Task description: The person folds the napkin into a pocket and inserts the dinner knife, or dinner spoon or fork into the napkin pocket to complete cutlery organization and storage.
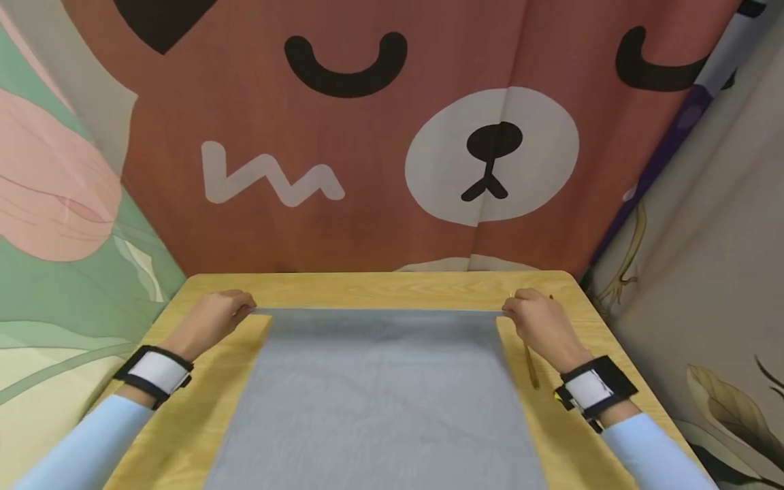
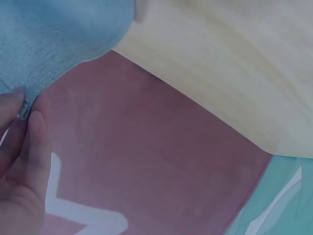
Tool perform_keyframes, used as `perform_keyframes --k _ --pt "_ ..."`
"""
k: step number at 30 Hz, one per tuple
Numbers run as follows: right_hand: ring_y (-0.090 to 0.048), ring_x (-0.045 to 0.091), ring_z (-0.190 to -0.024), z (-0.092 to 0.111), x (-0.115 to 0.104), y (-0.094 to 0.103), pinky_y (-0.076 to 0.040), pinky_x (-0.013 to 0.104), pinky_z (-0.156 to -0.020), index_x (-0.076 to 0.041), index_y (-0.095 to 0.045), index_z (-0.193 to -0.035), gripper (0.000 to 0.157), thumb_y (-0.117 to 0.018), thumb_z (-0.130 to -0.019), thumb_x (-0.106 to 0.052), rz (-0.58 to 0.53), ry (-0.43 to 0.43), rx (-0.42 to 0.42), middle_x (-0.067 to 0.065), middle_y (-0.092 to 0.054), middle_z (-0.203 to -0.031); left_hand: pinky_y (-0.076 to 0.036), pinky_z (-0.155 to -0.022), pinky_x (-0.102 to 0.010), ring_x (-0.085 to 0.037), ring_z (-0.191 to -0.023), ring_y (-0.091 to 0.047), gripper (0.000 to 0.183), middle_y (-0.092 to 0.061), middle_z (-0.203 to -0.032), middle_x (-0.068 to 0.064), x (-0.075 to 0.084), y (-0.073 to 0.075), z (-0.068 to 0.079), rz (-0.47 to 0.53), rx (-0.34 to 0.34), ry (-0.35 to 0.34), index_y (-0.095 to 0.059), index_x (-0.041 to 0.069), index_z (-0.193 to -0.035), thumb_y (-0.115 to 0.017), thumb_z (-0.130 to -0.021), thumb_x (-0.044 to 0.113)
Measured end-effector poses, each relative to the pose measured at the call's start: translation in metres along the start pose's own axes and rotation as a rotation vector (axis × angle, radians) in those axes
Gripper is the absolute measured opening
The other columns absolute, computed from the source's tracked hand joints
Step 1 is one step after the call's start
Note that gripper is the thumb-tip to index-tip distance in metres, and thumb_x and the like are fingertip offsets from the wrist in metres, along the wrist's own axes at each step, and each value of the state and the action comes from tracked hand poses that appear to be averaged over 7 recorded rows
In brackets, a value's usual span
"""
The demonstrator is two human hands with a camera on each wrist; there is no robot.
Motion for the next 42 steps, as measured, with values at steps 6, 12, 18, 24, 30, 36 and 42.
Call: perform_keyframes --k 6,12,18,24,30,36,42 --pt "-0.054 0.011 -0.058 0.028 -0.021 0.029 -0.048 0.033 -0.050 -0.008 -0.073 -0.079 0.020 -0.082 -0.067 0.005 -0.003 0.047 0.077 -0.002 -0.055 -0.071 -0.052 -0.058 -0.030 -0.011 -0.067 -0.063 0.013 -0.065 -0.076 0.003 0.027 0.019 0.036 -0.027 0.112 -0.053 -0.070 0.010 -0.084 -0.078 -0.081 0.000" --pt "-0.055 0.008 -0.060 0.056 -0.037 0.041 -0.046 0.026 -0.050 -0.011 -0.074 -0.080 0.047 -0.044 -0.106 -0.037 -0.015 0.040 0.070 -0.006 -0.055 -0.072 -0.051 -0.055 -0.027 -0.009 -0.066 -0.062 0.019 -0.064 -0.076 0.006 0.050 0.028 0.069 -0.044 0.150 -0.062 -0.070 0.012 -0.081 -0.082 -0.074 0.000" --pt "-0.040 -0.005 -0.057 0.084 -0.058 0.056 -0.034 0.014 -0.048 -0.015 -0.073 -0.077 0.066 -0.025 -0.106 -0.049 -0.022 0.027 0.119 -0.013 -0.049 -0.071 -0.052 -0.055 -0.024 -0.007 -0.067 -0.064 0.007 -0.066 -0.078 0.007 0.066 0.036 0.098 -0.031 0.173 -0.054 -0.072 0.014 -0.082 -0.074 -0.089 0.014" --pt "-0.036 -0.008 -0.062 0.110 -0.075 0.062 -0.032 0.011 -0.049 -0.017 -0.072 -0.076 0.066 -0.025 -0.107 -0.050 -0.045 0.042 0.133 -0.015 -0.046 -0.073 -0.049 -0.056 -0.017 -0.005 -0.066 -0.063 0.060 -0.065 -0.077 0.011 0.083 0.039 0.129 -0.003 0.259 -0.080 -0.072 0.015 -0.080 -0.026 -0.108 0.042" --pt "-0.032 -0.012 -0.061 0.138 -0.081 0.057 -0.028 0.010 -0.047 -0.019 -0.073 -0.072 0.073 -0.019 -0.102 -0.057 -0.023 -0.029 0.069 -0.017 -0.046 -0.072 -0.045 -0.056 -0.014 -0.003 -0.068 -0.058 0.057 -0.059 -0.078 0.012 0.098 0.028 0.155 0.022 0.282 -0.100 -0.069 0.019 -0.076 -0.028 -0.108 0.043" --pt "-0.034 -0.016 -0.062 0.166 -0.081 0.039 -0.031 0.009 -0.048 -0.026 -0.070 -0.070 0.029 -0.066 -0.092 -0.044 -0.031 -0.137 -0.111 -0.025 -0.047 -0.073 -0.043 -0.058 -0.009 0.004 -0.072 -0.057 0.055 -0.060 -0.082 0.018 0.102 0.018 0.172 0.075 0.189 -0.044 -0.071 0.025 -0.079 -0.028 -0.105 0.048" --pt "-0.044 -0.015 -0.070 0.190 -0.085 0.022 -0.034 0.007 -0.054 -0.020 -0.068 -0.074 0.016 -0.081 -0.084 -0.019 -0.233 0.027 -0.214 -0.017 -0.055 -0.077 -0.041 -0.062 -0.005 0.006 -0.078 -0.054 0.010 -0.058 -0.088 0.018 0.104 0.004 0.184 0.161 0.091 -0.088 -0.070 0.026 -0.081 -0.074 -0.090 0.027"
Point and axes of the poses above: each hand's wrist, its own z-axis away from the middle knuckle, its own y-axis out of the back of the hand, x = y × z, the point moved 7 cm from there along -z, towards the middle knuckle
